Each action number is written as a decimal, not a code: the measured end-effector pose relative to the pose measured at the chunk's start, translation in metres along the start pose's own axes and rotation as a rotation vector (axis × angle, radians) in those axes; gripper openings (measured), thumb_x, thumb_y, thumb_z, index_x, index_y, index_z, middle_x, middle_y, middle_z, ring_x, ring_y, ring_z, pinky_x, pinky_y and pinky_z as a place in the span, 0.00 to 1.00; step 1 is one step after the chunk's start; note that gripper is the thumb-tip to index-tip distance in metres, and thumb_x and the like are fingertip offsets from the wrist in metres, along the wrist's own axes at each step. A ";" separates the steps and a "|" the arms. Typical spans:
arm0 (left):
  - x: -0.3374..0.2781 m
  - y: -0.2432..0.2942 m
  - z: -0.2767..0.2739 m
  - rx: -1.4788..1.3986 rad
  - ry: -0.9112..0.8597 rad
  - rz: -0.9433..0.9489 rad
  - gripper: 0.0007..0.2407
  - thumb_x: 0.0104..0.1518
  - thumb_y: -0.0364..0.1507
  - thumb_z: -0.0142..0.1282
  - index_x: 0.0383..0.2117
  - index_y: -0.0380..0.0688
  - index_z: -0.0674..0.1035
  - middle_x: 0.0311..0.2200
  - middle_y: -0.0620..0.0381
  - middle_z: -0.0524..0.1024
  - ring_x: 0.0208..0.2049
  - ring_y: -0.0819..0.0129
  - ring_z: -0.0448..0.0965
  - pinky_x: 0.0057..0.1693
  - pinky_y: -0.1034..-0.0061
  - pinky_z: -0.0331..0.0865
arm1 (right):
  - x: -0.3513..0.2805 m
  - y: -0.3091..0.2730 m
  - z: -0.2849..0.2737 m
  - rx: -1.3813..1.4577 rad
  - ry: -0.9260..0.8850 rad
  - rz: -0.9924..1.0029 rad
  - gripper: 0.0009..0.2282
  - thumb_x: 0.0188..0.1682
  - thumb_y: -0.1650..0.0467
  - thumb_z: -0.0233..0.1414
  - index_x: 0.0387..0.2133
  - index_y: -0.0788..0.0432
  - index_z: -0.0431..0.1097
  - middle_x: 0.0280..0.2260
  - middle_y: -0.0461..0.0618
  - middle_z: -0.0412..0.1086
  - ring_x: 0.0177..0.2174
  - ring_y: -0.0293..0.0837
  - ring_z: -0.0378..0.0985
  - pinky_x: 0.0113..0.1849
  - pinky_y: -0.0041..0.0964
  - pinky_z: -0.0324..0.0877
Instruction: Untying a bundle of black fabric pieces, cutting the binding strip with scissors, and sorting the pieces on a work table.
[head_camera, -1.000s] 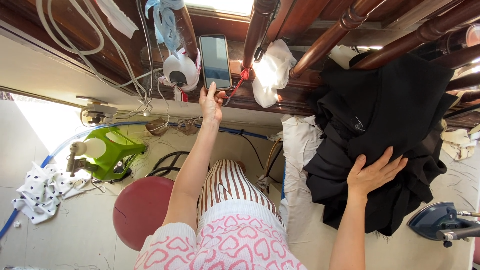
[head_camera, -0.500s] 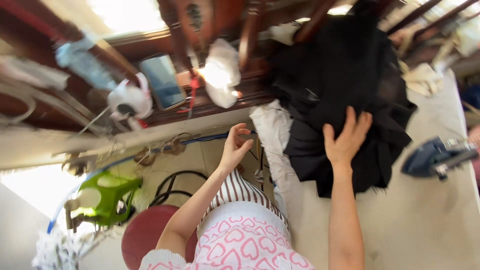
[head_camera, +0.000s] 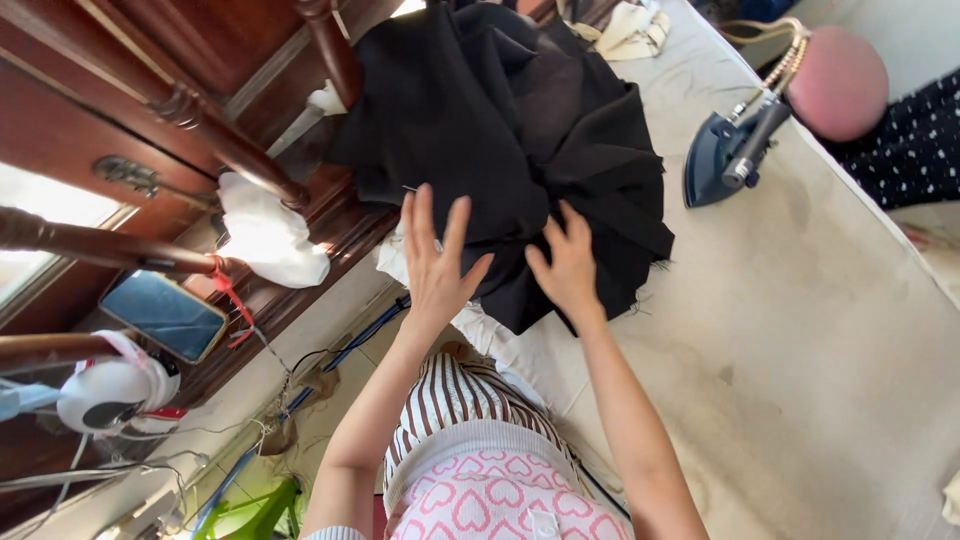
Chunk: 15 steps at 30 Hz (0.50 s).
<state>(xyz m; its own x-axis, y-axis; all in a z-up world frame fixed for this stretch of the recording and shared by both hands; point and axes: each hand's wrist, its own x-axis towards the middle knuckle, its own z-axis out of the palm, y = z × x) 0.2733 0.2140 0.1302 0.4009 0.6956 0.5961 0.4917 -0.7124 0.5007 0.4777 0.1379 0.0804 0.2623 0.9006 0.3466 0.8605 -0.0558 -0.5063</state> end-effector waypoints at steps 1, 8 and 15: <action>0.010 0.006 0.008 -0.009 -0.013 0.009 0.37 0.50 0.34 0.69 0.67 0.52 0.59 0.68 0.38 0.41 0.68 0.33 0.40 0.65 0.47 0.48 | -0.006 -0.001 0.003 -0.004 0.006 0.017 0.23 0.43 0.71 0.58 0.54 0.60 0.66 0.55 0.68 0.57 0.55 0.68 0.60 0.52 0.58 0.62; 0.036 0.010 0.072 0.481 -0.197 0.292 0.40 0.28 0.44 0.76 0.56 0.59 0.71 0.66 0.44 0.53 0.65 0.37 0.50 0.63 0.39 0.47 | -0.012 0.020 -0.010 -0.064 -0.098 0.005 0.11 0.48 0.68 0.53 0.45 0.50 0.72 0.49 0.52 0.65 0.49 0.57 0.69 0.44 0.47 0.70; -0.012 -0.026 0.073 0.437 -0.041 0.255 0.28 0.42 0.51 0.66 0.45 0.49 0.73 0.44 0.50 0.69 0.55 0.47 0.67 0.60 0.45 0.58 | 0.029 0.011 -0.030 0.106 -0.202 0.034 0.06 0.53 0.67 0.49 0.35 0.49 0.74 0.28 0.44 0.70 0.33 0.48 0.77 0.34 0.40 0.73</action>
<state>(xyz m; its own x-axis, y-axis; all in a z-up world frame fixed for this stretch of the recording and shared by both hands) 0.3115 0.2309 0.0641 0.5755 0.5142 0.6359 0.6484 -0.7608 0.0283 0.5075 0.1507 0.1088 0.1880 0.9677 0.1681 0.7991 -0.0512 -0.5990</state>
